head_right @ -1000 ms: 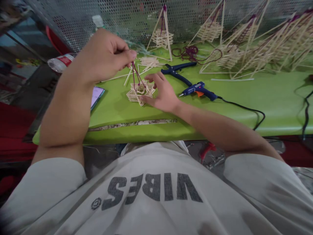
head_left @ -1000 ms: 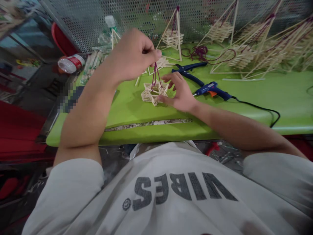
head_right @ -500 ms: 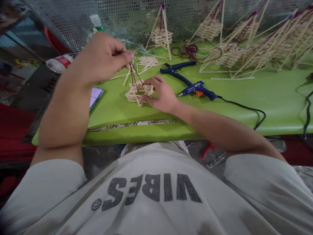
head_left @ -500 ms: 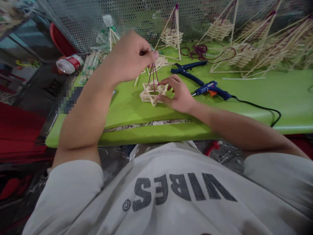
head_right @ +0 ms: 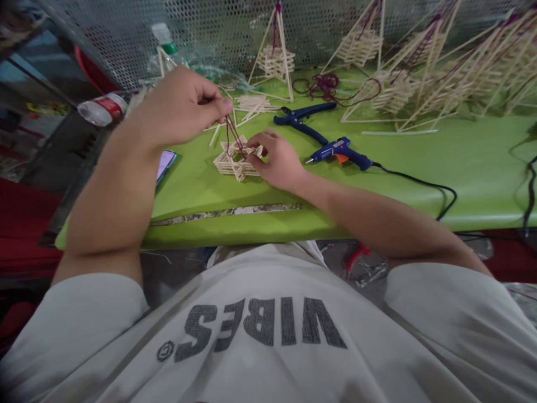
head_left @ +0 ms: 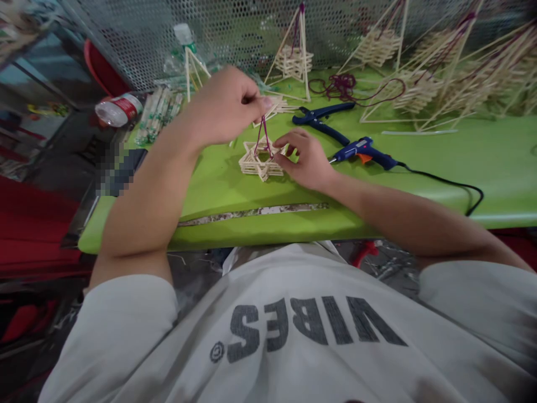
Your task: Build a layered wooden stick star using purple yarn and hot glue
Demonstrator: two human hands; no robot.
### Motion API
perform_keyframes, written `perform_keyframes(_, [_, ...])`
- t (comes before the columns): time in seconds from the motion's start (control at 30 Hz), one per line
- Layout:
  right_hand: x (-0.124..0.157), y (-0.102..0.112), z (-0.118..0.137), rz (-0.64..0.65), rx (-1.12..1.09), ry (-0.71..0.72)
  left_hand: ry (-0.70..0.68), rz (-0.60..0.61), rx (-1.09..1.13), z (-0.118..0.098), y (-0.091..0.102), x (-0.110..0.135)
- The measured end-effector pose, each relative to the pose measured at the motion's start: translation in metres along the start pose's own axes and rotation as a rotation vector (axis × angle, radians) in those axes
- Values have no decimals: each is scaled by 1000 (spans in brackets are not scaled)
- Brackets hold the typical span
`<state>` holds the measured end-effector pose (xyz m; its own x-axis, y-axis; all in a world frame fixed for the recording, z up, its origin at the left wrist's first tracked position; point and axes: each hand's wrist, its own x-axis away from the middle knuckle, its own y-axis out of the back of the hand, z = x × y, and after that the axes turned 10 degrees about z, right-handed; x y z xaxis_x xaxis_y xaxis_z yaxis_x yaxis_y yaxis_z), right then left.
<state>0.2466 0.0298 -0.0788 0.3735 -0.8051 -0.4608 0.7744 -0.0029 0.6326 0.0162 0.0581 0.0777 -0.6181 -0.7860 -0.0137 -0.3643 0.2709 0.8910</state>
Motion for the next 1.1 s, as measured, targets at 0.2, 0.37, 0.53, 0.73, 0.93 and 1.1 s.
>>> perform_keyframes(0.2, [-3,-1,0,-31,-43,-68,4,22,-5,0,-1,-2])
perform_keyframes(0.37, [-4,-3,-4,-26,-94,-120,-8,29,-18,-3,1,1])
perform_keyframes(0.53, [-7,-7,-8,-30,-134,-195,-24,-1,34,3,-4,-2])
perform_keyframes(0.73, [-10,-11,-12,-30,-172,-233,5,-5,-9,13,-6,-7])
perform_keyframes(0.93, [-8,-11,-9,-43,-137,-197,47,-99,-19,52,0,5])
perform_keyframes(1.1, [-9,-10,-5,-27,-130,-226,90,-144,33,89,-6,3])
